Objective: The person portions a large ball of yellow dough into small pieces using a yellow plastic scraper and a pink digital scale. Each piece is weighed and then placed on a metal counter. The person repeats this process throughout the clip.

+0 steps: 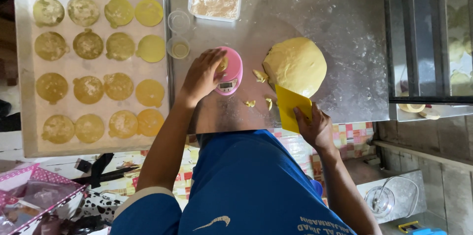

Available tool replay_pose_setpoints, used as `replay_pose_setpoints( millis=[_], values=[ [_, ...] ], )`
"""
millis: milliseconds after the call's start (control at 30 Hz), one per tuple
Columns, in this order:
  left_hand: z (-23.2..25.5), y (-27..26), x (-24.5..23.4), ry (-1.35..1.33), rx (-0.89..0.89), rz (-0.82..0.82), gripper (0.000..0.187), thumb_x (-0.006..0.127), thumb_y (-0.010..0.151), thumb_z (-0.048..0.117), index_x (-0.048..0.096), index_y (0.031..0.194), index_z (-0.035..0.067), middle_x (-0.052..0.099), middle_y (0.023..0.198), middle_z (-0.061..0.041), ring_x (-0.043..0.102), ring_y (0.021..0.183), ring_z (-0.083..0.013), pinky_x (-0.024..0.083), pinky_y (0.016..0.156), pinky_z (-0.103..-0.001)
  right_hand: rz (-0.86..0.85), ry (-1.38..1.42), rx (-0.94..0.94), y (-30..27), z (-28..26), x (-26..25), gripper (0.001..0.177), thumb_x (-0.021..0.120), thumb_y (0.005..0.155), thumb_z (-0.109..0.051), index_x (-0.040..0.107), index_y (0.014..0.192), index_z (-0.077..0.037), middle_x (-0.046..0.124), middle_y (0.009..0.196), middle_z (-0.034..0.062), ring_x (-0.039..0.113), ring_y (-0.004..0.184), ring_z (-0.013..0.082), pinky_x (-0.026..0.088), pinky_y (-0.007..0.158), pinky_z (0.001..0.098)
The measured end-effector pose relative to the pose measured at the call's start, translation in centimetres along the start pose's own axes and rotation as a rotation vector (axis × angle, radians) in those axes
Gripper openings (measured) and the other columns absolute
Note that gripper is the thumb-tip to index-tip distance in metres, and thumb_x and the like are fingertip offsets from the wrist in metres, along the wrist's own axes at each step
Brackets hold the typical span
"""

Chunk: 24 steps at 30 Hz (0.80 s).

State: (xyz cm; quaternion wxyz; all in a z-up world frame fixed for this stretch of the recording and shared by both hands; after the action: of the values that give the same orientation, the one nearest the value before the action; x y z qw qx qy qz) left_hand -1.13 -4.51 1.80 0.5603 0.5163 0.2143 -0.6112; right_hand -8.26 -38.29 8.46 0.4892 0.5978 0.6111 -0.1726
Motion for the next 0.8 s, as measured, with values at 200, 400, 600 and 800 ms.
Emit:
replay_pose_setpoints(
  millis=[200,400,600,800],
  values=[
    [-0.4,0.5,0.5,-0.147,-0.034,0.166,0.016,0.074,0.093,0.011,0.074,0.109,0.012,0.068,0.097,-0.008,0.071,0.091,-0.0300,0.058,0.079,-0.038,0.045,-0.009,0.006,-0.7,0.8,-0.3,0.040,0.087,0.090,-0.030,0.063,0.087,0.002,0.056,0.055,0.0207,0.066,0.055,0.0461,0.051,0.047,0.0482],
    [0.6,0.7,-4.5,-0.344,-0.092,0.379,0.019,0.075,0.093,0.006,0.073,0.109,0.014,0.063,0.099,-0.006,0.070,0.090,-0.0280,0.058,0.080,-0.038,0.004,-0.034,0.052,-1.0,1.4,-0.7,0.039,0.082,0.092,-0.034,0.063,0.085,0.000,0.057,0.054,0.0198,0.065,0.054,0.0458,0.048,0.046,0.0525],
    [0.3,0.0,-2.3,-0.365,-0.133,0.345,0.014,0.076,0.094,0.009,0.074,0.107,0.016,0.066,0.100,-0.006,0.072,0.095,-0.0302,0.059,0.081,-0.040,0.017,-0.023,0.010,-1.1,1.3,-0.8,0.036,0.085,0.090,-0.030,0.064,0.086,-0.001,0.057,0.054,0.0185,0.066,0.053,0.0430,0.050,0.045,0.0474],
    [0.6,-0.2,-2.6,-0.206,-0.031,0.384,0.020,0.072,0.100,0.020,0.074,0.119,0.013,0.071,0.116,-0.013,0.065,0.116,-0.0356,0.050,0.100,-0.049,0.001,0.000,0.021,-1.6,2.2,-0.3,0.036,0.084,0.089,-0.031,0.062,0.085,-0.002,0.057,0.055,0.0184,0.065,0.054,0.0433,0.048,0.045,0.0494]
  ],
)
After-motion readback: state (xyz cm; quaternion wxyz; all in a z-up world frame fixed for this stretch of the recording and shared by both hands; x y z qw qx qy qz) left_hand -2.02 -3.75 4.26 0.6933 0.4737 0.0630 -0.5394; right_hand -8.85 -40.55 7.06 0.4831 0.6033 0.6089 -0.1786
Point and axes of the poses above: each hand's wrist, its own y-axis towards the middle knuckle, its own x-axis out of the palm, z = x × y, the point moved 7 cm from there along y, towards the middle knuckle
